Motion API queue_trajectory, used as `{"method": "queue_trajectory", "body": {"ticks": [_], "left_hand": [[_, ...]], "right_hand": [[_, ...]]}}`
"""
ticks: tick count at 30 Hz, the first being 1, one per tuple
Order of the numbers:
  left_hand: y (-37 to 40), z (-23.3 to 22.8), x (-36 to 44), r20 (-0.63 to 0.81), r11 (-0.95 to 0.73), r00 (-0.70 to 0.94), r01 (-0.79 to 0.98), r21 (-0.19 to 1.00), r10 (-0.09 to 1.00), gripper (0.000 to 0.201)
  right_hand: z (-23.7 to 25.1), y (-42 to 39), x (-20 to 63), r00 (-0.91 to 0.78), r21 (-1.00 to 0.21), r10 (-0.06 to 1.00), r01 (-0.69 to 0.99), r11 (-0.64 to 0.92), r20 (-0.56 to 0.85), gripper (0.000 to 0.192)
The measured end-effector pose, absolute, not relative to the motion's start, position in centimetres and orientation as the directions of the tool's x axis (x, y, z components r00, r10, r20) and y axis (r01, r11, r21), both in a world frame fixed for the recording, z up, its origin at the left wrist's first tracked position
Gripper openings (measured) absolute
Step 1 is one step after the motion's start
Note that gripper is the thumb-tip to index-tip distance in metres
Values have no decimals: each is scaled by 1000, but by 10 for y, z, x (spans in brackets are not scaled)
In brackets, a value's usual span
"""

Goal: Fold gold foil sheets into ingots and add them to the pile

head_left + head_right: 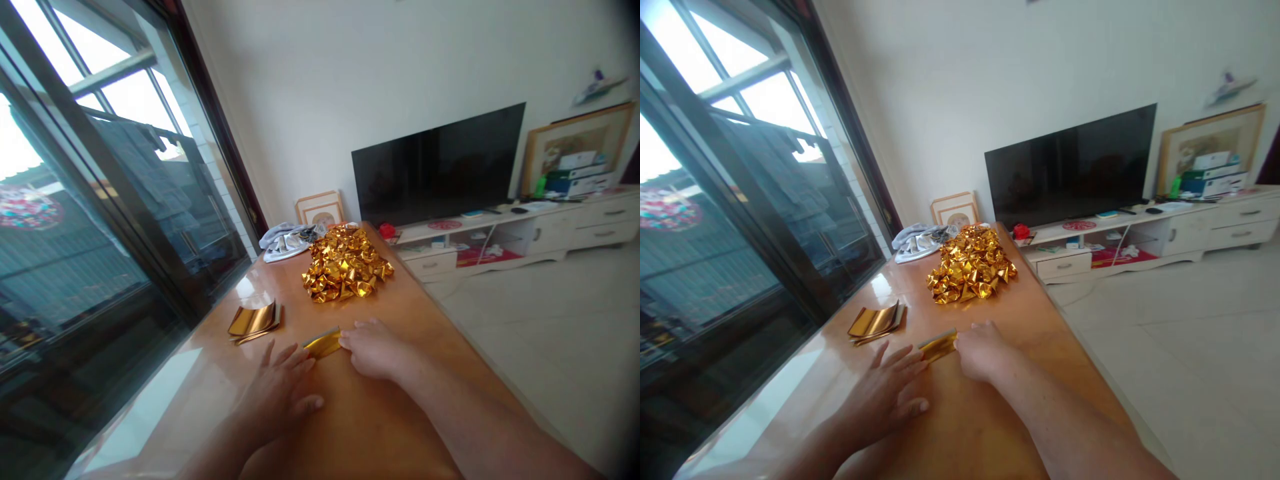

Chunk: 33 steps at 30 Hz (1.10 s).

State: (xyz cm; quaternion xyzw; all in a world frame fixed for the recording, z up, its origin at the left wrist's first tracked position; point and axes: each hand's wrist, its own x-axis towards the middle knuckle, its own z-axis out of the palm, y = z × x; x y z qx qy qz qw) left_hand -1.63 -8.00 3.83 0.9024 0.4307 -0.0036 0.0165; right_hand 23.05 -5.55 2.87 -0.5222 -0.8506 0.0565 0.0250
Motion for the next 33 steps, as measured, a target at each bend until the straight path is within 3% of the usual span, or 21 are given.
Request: {"method": "queue_trajectory", "body": {"ticks": [22,33], "left_hand": [[-78,37,-24,32,-640,639,766,62,769,60],[-80,46,-21,48,-630,629,771,95,776,47]], "right_hand": [[25,-53,231,-472,-164,881,868,468,19,37],[27,-55,229,-472,-168,881,866,472,40,37]]}}
